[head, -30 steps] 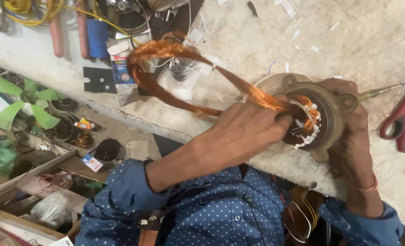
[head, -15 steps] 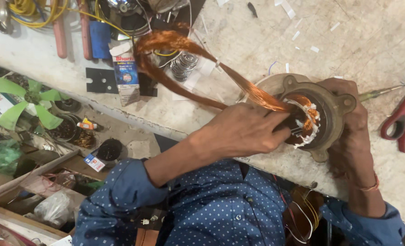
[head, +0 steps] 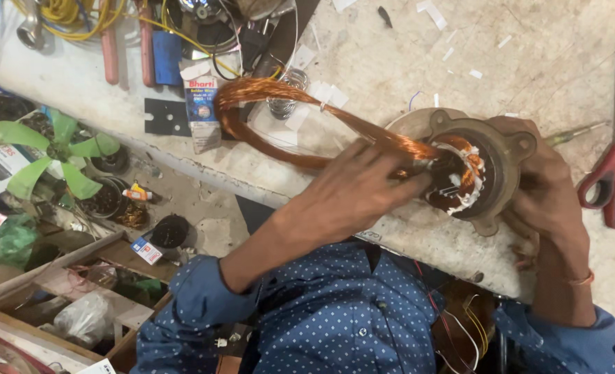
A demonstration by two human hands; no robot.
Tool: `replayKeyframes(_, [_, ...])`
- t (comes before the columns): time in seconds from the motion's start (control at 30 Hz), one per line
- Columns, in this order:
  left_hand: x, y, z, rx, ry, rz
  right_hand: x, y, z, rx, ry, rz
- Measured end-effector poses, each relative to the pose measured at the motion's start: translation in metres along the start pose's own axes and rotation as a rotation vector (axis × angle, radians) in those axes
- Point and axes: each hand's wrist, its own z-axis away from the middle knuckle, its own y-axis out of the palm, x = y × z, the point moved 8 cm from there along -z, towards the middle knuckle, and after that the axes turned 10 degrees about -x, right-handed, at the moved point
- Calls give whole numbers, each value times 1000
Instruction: The person winds a copper wire around a motor stator core, inserting small white insulating pieces between the windings. They use scissors to trim the insulation and continue wrapping the wire into the slots.
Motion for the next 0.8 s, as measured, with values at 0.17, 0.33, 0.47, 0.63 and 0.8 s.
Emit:
replayKeyframes(0.17, [29,-30,0,46,-207,69,-18,-17,12,-110,191,-73])
replayKeyframes(0.33, [66,-73,7,-70,-513,-353,-15,-20,14,-177,272,-168])
replayKeyframes(0.47, [76,-66,2,-94,-545,-462,-13,-19,13,-168,217,-110])
replayKeyframes(0.63, [81,-54,0,-144,-554,-613,-20,-27,21,-167,207,-104])
replayKeyframes(0.8, [73,-55,4,-171,-527,-625,-21,-32,26,-145,119,63])
